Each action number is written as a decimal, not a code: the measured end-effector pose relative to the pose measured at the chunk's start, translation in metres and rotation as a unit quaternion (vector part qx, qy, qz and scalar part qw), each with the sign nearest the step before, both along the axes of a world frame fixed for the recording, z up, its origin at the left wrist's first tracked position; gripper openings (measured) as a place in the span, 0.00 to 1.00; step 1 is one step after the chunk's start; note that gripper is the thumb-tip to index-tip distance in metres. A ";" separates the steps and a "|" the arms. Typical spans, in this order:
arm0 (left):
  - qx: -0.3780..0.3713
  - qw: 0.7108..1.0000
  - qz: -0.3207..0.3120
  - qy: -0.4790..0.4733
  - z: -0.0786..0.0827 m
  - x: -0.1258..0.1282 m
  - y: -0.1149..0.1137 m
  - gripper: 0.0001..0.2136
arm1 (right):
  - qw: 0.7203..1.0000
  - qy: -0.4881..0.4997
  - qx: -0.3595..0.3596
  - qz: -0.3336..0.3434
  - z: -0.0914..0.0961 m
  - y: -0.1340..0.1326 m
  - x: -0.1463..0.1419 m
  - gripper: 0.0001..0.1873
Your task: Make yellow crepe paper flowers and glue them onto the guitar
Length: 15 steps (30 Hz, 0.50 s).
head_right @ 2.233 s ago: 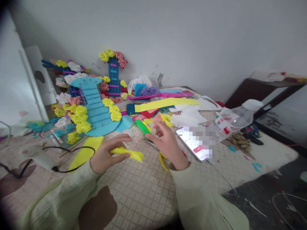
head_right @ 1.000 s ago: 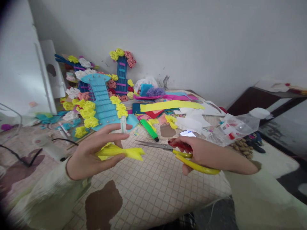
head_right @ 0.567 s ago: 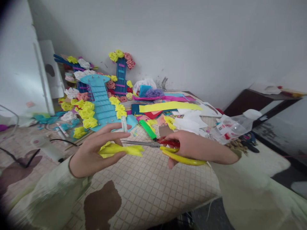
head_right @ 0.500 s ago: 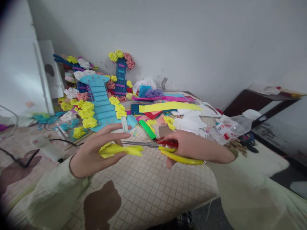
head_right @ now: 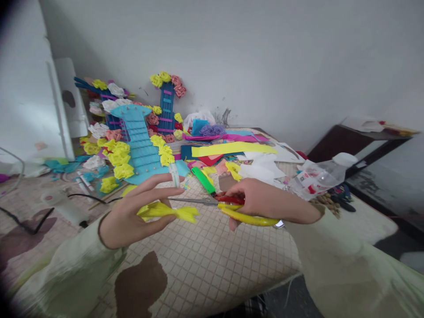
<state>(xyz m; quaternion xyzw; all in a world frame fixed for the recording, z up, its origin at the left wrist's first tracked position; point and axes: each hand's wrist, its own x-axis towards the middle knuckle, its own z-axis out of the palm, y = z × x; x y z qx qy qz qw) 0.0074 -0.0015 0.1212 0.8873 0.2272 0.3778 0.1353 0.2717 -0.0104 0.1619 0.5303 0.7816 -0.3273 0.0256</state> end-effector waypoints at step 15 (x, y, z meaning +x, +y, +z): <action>-0.246 0.958 -0.068 -0.128 -0.003 -0.004 0.002 0.28 | 0.972 -0.056 0.181 -0.136 -0.099 0.004 0.047 0.15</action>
